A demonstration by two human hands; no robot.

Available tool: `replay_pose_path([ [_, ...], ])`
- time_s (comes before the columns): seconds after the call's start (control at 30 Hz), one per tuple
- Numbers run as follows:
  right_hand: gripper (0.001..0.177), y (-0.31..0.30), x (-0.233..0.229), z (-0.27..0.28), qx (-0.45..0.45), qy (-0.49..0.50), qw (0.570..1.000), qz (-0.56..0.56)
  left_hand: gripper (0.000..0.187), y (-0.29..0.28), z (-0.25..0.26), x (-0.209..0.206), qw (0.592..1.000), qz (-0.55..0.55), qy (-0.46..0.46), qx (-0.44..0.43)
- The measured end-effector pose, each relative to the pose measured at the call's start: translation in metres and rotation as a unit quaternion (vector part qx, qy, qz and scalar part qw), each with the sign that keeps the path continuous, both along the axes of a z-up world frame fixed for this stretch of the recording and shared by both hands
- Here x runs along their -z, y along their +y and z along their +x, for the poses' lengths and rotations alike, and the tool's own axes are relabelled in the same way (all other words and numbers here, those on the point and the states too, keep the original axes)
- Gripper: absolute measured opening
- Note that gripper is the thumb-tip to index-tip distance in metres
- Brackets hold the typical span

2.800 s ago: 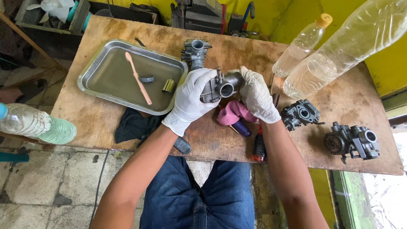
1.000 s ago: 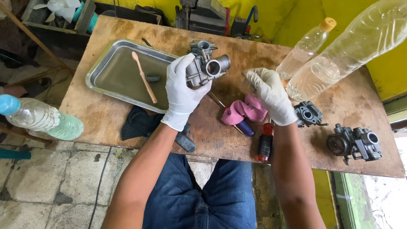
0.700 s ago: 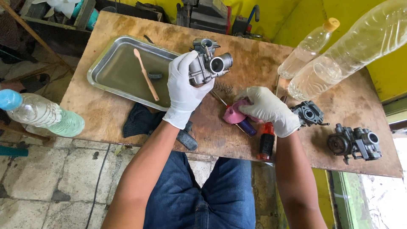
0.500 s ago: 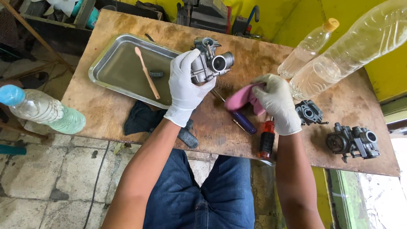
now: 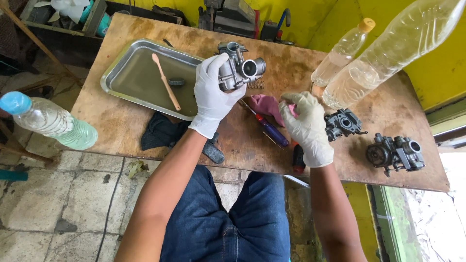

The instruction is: The person disassembles a carburetor on a wooden workbench, removing a spring and other small parts. They use a screwdriver to loosen screws and a cloth to wipe the components, placing the removed parts into a metal tray.

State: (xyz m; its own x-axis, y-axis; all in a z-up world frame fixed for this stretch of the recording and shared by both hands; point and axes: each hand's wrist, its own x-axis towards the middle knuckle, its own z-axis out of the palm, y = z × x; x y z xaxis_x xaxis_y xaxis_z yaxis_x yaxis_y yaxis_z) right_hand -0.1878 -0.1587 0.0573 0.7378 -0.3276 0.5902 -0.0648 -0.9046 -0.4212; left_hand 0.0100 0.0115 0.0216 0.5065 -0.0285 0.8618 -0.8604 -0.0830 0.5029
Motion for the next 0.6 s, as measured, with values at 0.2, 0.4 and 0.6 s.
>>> replay_pose_path([
  [0.2,0.018,0.003,0.013,-0.016,-0.015,0.013,1.0,0.006,0.074,0.003,-0.007,-0.014,1.0,-0.008,0.006,0.003],
  [0.4,0.02,0.016,0.025,-0.027,-0.014,0.002,1.0,-0.003,0.072,0.011,-0.021,-0.022,1.0,-0.013,-0.002,0.027],
  [0.6,0.025,0.027,0.038,-0.032,-0.018,0.037,0.999,0.003,0.074,0.034,-0.048,-0.028,1.0,0.021,-0.003,0.005],
])
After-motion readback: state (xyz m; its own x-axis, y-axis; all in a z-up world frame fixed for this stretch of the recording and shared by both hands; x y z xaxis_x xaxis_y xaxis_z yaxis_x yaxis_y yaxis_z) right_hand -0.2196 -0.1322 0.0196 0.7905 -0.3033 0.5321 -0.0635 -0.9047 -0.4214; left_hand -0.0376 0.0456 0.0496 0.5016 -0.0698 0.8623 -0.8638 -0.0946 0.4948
